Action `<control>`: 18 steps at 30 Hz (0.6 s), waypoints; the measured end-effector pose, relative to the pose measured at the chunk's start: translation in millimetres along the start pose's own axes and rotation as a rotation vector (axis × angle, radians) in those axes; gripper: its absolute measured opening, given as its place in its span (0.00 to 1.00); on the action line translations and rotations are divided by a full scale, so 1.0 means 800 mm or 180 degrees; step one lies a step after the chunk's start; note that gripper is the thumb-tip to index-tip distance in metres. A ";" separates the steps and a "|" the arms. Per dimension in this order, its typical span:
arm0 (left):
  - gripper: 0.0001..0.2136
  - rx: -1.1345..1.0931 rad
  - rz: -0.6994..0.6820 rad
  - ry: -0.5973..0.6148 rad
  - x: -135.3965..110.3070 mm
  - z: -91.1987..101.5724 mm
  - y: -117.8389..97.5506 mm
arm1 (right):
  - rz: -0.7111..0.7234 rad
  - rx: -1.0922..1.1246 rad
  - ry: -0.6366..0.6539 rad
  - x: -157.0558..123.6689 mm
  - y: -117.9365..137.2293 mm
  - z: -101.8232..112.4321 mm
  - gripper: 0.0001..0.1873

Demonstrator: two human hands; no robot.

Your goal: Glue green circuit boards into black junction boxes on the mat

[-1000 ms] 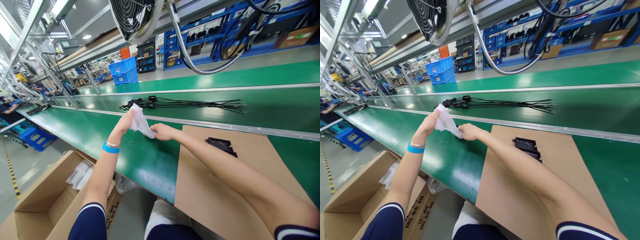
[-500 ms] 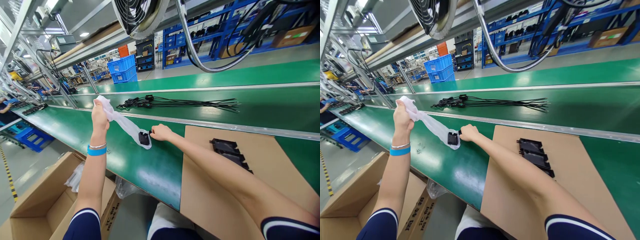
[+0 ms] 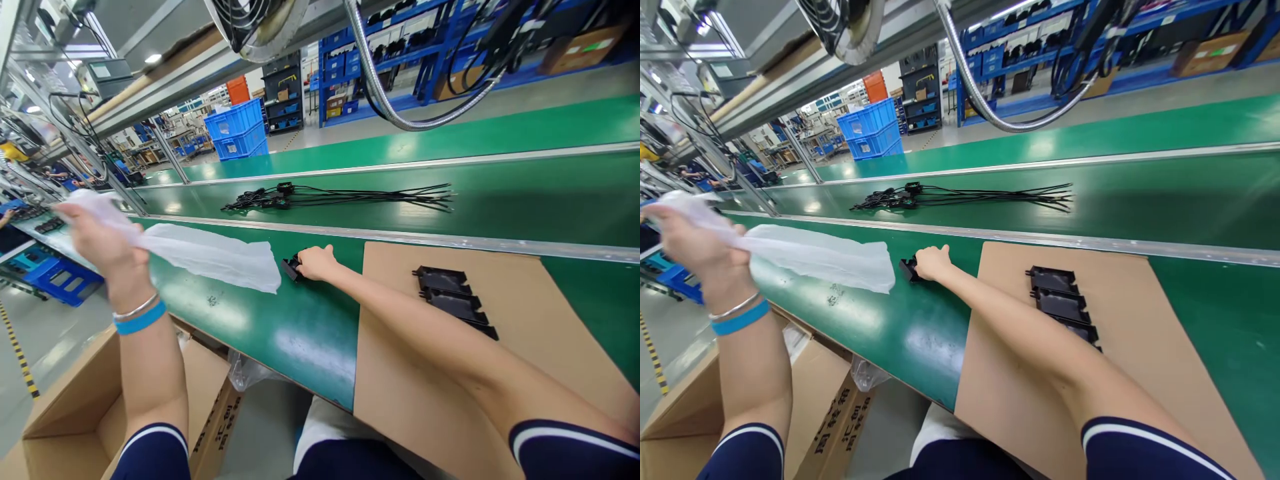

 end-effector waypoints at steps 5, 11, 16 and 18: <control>0.25 0.1461 -0.0573 -0.0537 -0.084 0.081 0.029 | 0.0475 0.0105 -0.0095 -0.035 -0.032 0.033 0.14; 0.33 0.2958 0.0233 0.2774 -0.246 0.079 0.139 | 0.1263 0.0473 -0.0608 -0.219 -0.079 0.066 0.13; 0.17 0.2973 0.0474 0.3066 -0.274 0.095 0.128 | 0.1225 0.0521 -0.0417 -0.377 -0.074 0.002 0.16; 0.17 0.2413 0.0987 0.3361 -0.279 0.124 0.118 | 0.0919 0.0239 -0.0535 -0.398 -0.080 -0.034 0.17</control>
Point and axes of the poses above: each hand's wrist, its own x-axis towards the middle knuckle, its own z-axis out of the back of the hand, y = z × x, the point moved 1 cm from there along x, towards the middle knuckle, and after that the axes turned 9 degrees about z, right-handed, at the moved point
